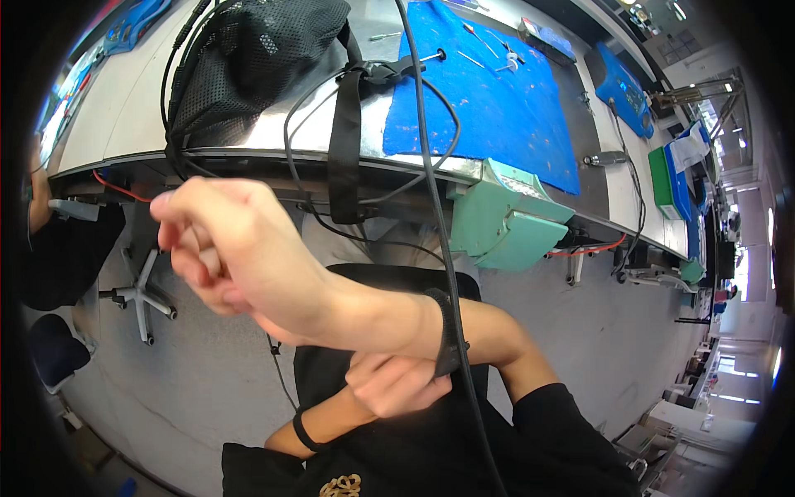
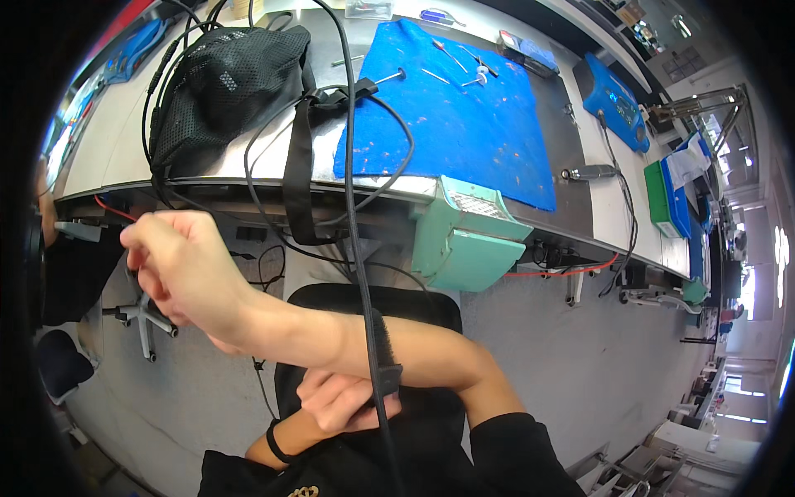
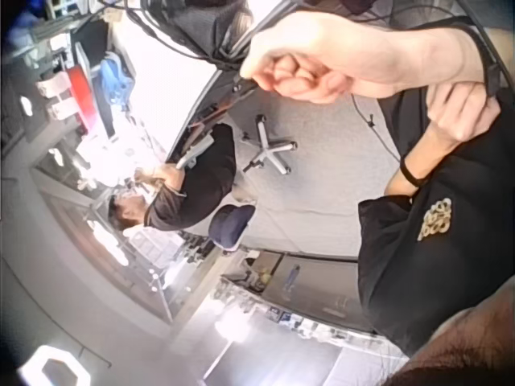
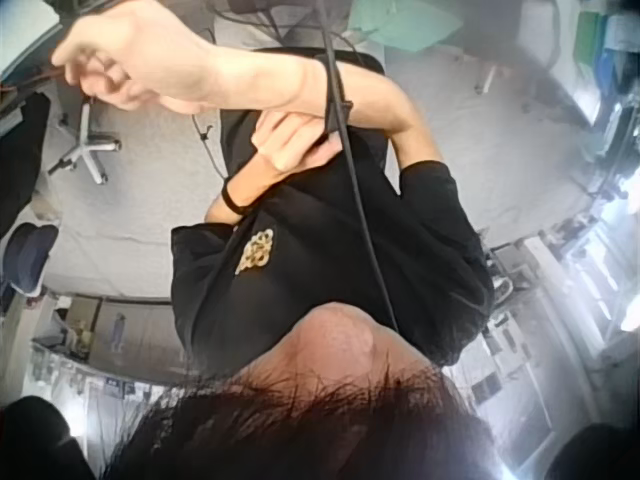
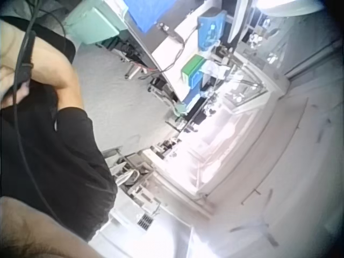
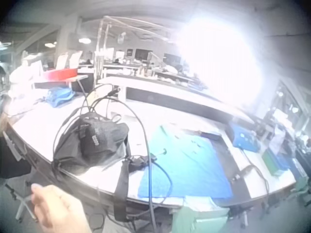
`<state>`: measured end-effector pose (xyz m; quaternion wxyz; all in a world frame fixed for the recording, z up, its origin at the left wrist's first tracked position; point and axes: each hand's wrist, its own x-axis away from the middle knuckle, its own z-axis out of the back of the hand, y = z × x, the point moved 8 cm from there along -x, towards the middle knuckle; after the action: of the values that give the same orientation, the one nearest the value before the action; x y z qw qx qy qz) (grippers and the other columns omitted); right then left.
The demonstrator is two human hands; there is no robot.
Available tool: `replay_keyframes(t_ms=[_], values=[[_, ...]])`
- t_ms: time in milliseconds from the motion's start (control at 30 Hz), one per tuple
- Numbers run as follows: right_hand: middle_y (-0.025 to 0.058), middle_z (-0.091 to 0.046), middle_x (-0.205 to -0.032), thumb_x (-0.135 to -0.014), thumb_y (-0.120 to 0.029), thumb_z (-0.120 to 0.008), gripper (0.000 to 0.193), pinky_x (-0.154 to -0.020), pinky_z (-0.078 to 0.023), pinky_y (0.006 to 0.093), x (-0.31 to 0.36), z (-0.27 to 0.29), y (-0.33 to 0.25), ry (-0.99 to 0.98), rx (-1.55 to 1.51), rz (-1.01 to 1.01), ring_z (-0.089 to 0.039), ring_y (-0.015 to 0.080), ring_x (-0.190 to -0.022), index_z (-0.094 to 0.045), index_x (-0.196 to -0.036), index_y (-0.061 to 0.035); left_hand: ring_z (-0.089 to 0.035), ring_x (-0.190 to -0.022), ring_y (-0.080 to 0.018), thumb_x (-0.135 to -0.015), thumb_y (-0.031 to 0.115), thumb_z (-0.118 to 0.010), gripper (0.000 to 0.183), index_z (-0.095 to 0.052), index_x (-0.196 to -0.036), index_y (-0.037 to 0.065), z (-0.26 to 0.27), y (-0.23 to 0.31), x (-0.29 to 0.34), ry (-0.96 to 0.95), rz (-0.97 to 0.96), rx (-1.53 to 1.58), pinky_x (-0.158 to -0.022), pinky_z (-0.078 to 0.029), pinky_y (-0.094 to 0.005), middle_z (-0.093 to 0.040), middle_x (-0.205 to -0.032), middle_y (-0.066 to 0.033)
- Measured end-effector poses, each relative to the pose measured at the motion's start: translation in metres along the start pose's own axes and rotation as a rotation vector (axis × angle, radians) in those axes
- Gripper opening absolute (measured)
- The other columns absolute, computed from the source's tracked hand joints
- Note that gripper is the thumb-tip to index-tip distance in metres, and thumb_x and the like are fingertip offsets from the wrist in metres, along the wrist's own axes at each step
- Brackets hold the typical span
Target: Preparing and checking a VR headset and associated cables at a lab workstation.
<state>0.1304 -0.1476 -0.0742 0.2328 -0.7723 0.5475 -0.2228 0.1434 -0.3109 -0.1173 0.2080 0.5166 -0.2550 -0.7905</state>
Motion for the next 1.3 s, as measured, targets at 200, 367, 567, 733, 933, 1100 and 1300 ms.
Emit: replay_keyframes(t_ms=[200, 367, 567, 733, 933, 1100, 1300], values=[[0.0041, -0.047, -0.064, -0.077, -0.013, -0.071, 0.017, -0.042, -0.035, 0.0282, 0.046, -0.015, -0.029, 0.148, 1.467, 1.268, -0.047, 0.0169, -0.047, -0.055, -0.075, -0.0077, -0.071, -0.082, -0.0279, -0.066, 0.014, -0.084, 0.024, -0.077, -0.088, 0.005, -0.019, -0.007, 0.013, -0.184, -0.009, -0.033, -0.082, -0.055, -0.0389, -0.074, -0.088, -0.0090], [0.0016, -0.048, -0.060, -0.074, -0.016, -0.072, 0.022, -0.043, -0.041, 0.0328, 0.045, 0.016, -0.011, 0.087, 1.841, 1.179, -0.055, 0.0175, -0.047, -0.051, -0.070, -0.0086, -0.067, -0.083, -0.0244, -0.072, 0.026, -0.083, 0.022, -0.077, -0.085, 0.008, -0.017, 0.000, 0.009, -0.284, -0.086, -0.253, -0.091, -0.047, -0.0418, -0.073, -0.088, -0.0059], [0.0147, -0.063, -0.068, -0.078, -0.020, -0.070, 0.021, -0.053, -0.052, 0.0391, 0.021, 0.059, 0.040, -0.071, 1.911, 0.662, -0.068, 0.0295, -0.060, -0.061, -0.076, -0.0012, -0.063, -0.108, -0.0289, -0.077, 0.040, -0.081, 0.064, -0.068, -0.127, 0.004, -0.005, -0.012, -0.048, -0.499, -0.104, -0.496, -0.103, -0.045, -0.0474, -0.070, -0.115, -0.0108], [0.0152, -0.063, -0.068, -0.079, -0.021, -0.070, 0.022, -0.054, -0.052, 0.0401, 0.026, 0.085, 0.109, -0.294, 1.976, 0.392, -0.068, 0.0307, -0.059, -0.062, -0.076, -0.0007, -0.064, -0.103, -0.0310, -0.066, 0.034, -0.085, 0.085, -0.057, -0.136, -0.005, -0.039, -0.035, -0.036, -0.863, -0.126, -0.301, -0.099, -0.048, -0.0462, -0.064, -0.117, -0.0134], [0.0157, -0.064, -0.069, -0.081, -0.022, -0.070, 0.023, -0.054, -0.053, 0.0413, 0.054, 0.108, 0.121, -0.287, 2.046, 0.368, -0.067, 0.0321, -0.059, -0.062, -0.076, -0.0002, -0.066, -0.093, -0.0288, -0.069, 0.008, -0.070, 0.069, -0.054, -0.132, -0.015, -0.068, -0.022, -0.016, -0.773, -0.209, -0.254, -0.082, -0.054, -0.0362, -0.063, -0.105, -0.0188], [0.0161, -0.064, -0.069, -0.082, -0.022, -0.070, 0.025, -0.054, -0.053, 0.0423, 0.065, 0.120, 0.116, -0.247, 2.059, 0.359, -0.067, 0.0334, -0.059, -0.062, -0.075, 0.0002, -0.065, -0.093, -0.0310, -0.073, 0.007, -0.066, 0.067, -0.053, -0.135, -0.015, -0.078, -0.022, -0.010, -0.663, -0.149, -0.175, -0.085, -0.054, -0.0399, -0.062, -0.104, -0.0212], [0.0166, -0.065, -0.069, -0.083, -0.023, -0.070, 0.026, -0.054, -0.053, 0.0435, 0.069, 0.131, 0.107, -0.194, 2.031, 0.332, -0.067, 0.0348, -0.058, -0.063, -0.075, 0.0007, -0.066, -0.098, -0.0313, -0.068, 0.024, -0.081, 0.080, -0.056, -0.136, -0.010, -0.080, -0.019, -0.017, -0.767, -0.058, -0.064, -0.092, -0.051, -0.0418, -0.066, -0.110, -0.0167]])
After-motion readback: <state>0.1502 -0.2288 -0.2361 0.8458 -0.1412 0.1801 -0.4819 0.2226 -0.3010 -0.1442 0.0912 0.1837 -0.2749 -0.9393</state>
